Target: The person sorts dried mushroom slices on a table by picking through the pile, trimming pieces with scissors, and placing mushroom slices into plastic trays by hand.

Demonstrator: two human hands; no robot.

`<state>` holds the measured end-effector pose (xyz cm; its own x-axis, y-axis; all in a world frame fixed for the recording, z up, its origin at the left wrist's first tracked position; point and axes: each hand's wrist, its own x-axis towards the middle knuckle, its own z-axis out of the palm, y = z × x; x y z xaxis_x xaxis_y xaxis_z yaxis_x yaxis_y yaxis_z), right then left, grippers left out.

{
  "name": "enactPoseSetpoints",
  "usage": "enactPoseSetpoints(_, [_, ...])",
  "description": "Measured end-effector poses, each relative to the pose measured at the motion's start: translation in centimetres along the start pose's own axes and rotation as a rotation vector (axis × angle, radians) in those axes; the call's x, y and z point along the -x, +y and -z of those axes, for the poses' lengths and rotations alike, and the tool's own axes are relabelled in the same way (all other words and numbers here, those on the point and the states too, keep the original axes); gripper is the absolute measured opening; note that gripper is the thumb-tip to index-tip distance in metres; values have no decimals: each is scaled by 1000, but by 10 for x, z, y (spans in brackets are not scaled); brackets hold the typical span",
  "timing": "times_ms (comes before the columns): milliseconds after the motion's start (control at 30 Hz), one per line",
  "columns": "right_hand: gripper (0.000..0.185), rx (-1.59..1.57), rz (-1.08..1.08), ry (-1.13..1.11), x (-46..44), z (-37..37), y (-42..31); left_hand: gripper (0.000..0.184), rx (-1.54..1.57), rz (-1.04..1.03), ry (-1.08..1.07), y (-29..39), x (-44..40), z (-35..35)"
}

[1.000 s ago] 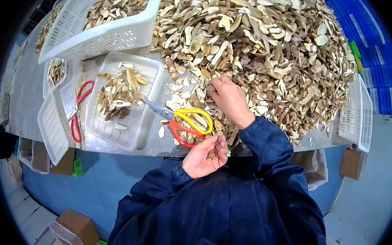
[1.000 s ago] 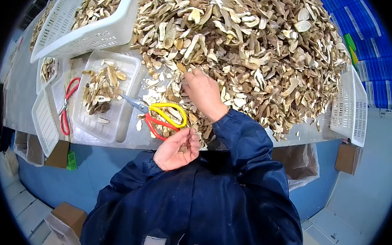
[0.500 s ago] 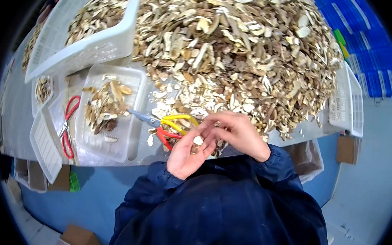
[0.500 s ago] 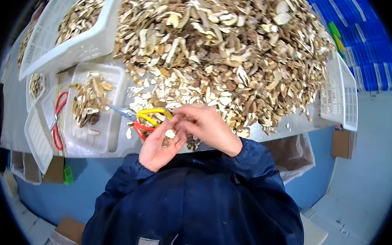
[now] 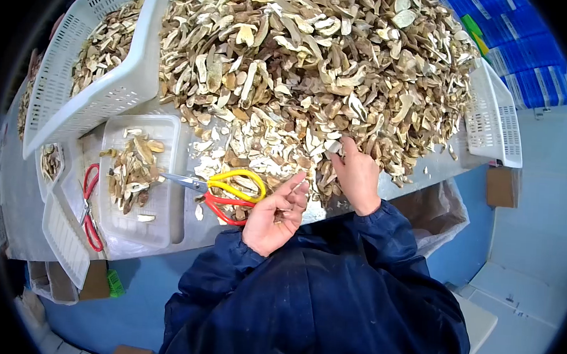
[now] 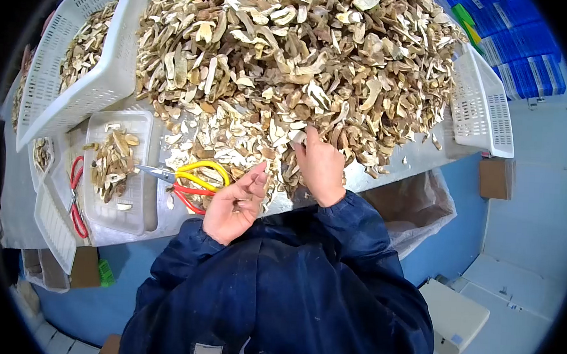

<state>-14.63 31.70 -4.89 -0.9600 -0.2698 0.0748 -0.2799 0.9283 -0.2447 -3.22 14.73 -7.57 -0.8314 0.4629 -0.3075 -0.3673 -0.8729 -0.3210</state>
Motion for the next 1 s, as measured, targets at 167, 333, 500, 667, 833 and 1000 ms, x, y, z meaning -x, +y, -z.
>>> enactPoseSetpoints(167, [20,-95,52,-6,-5,-9,7,50,-216,-67,86,-7,-4,11])
enactPoseSetpoints(333, [14,-881,-140,-322,13,18,-6,39,-324,-181,142,-18,-11,-12])
enactPoseSetpoints(500, [18,-286,58,-59,5,11,-2,36,-253,-191,125,-15,-11,1])
enactPoseSetpoints(667, [12,32,104,-73,-10,-6,-7,30,-181,-128,28,-11,-9,18])
enactPoseSetpoints(833, [10,-116,88,29,-17,-9,-5,38,-228,-195,105,-12,-9,0])
enactPoseSetpoints(1000, [12,-489,139,-293,-4,62,-31,43,-225,-254,75,-13,-12,-13])
